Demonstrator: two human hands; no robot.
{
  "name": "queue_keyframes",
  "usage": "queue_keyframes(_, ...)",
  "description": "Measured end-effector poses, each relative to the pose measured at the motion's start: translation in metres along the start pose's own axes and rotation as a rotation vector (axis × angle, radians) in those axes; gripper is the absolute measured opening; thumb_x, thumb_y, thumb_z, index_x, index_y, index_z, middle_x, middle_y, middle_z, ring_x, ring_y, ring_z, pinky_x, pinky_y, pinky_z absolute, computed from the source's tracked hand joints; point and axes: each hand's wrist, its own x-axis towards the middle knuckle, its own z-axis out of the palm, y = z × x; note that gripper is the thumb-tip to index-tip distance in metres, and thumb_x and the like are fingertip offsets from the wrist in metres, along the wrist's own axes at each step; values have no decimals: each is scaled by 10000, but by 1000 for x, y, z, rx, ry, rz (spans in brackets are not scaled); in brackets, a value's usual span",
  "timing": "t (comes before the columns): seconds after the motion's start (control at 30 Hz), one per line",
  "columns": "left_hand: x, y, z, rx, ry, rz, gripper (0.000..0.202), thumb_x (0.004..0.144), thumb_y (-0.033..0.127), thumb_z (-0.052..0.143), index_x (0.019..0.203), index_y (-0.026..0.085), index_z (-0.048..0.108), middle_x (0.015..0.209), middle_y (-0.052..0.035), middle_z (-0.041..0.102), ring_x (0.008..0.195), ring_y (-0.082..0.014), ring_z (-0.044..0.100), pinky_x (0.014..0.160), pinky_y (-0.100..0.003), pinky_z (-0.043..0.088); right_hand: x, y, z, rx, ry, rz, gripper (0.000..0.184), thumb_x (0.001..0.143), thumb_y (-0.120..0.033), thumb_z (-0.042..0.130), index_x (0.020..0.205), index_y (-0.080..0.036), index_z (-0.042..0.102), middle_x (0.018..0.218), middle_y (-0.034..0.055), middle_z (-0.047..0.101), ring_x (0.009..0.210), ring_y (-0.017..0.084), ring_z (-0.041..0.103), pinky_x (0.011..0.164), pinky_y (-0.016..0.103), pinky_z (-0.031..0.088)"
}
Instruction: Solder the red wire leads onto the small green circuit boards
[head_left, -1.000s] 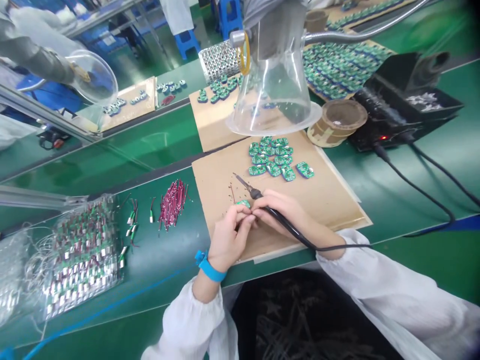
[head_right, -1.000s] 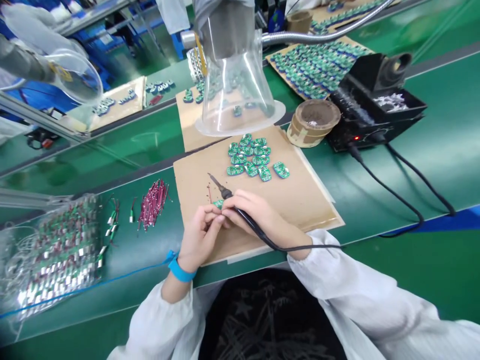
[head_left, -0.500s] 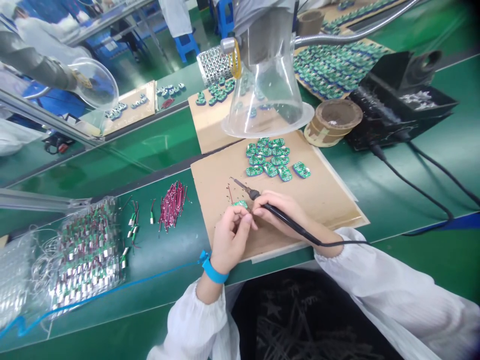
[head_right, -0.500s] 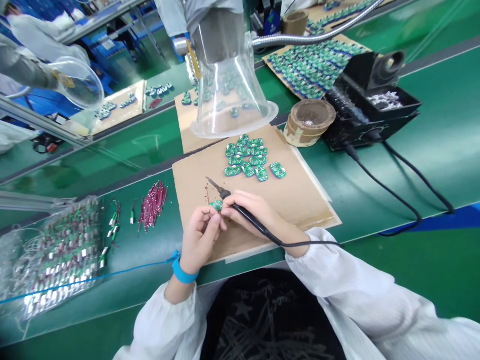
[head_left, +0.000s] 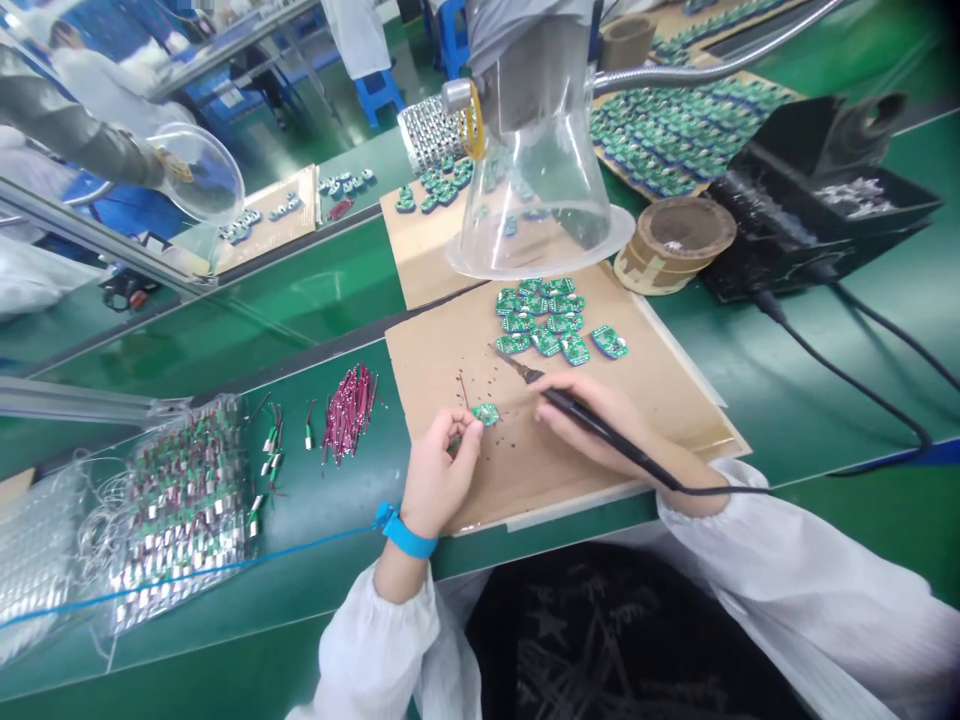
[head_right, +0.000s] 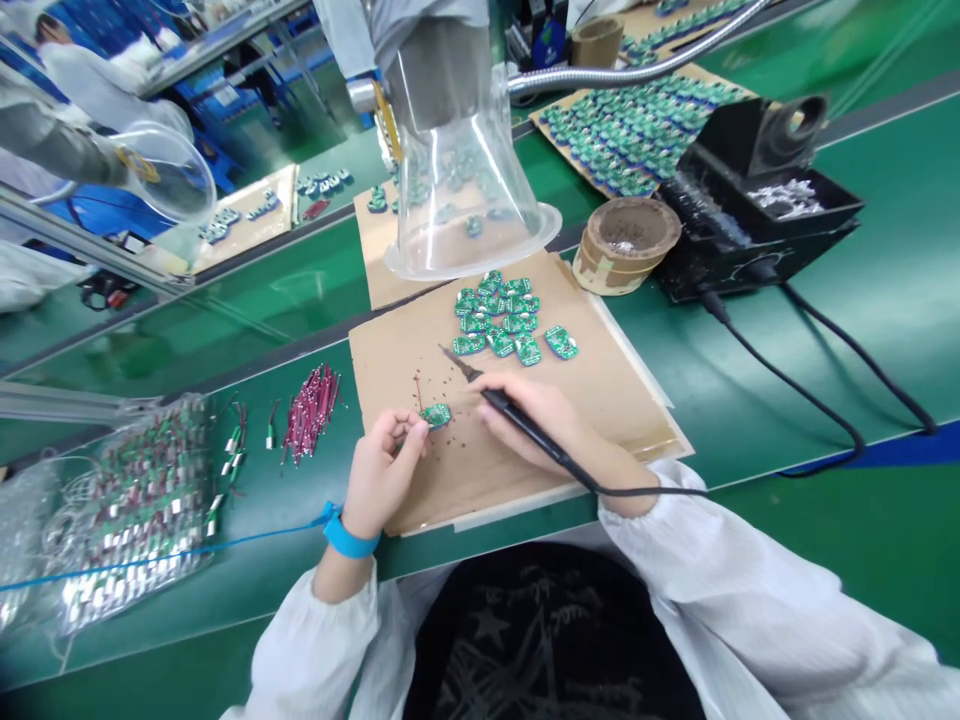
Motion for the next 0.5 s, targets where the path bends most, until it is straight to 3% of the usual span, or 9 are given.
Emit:
queue_keyframes(0.07,5,-1,-5,93,19,22,141,1016,313,548,965,189,589,794,2,613,733,-131,578,691,-239,432,-3,4,-9,137,51,105,323,993,-291,617,1295,-238,515,911,35,749,802,181,740,780,339,594)
queue_keyframes(0.17,12,1,-7,195,19,97,129,1013,283,547,938,192,597,880,-20,605,805,-145,584,723,-245,452,-3,4,-20,264,109,192,281,986,-336,644,1221,-232,531,844,26,748,762,184,747,750,346,611)
queue_keyframes(0.27,16,3,-6,223,1,146,123,1001,264,562,917,192,615,1009,-56,527,859,-153,550,680,-230,476,-1,1,-26,256,142,230,203,979,-417,646,1041,-227,608,767,19,722,692,170,721,686,323,602)
queue_keyframes(0.37,17,4,-7,194,-35,126,113,991,254,576,909,190,621,1105,-77,482,891,-155,538,642,-216,496,2,0,-27,260,137,239,261,973,-477,635,884,-234,599,677,-6,654,591,143,659,581,281,556)
queue_keyframes(0.5,18,4,-8,214,-62,115,97,982,222,587,899,187,621,1108,-68,489,889,-148,541,651,-218,503,2,3,-26,185,63,208,238,975,-455,637,892,-234,613,707,2,649,607,149,637,578,290,523)
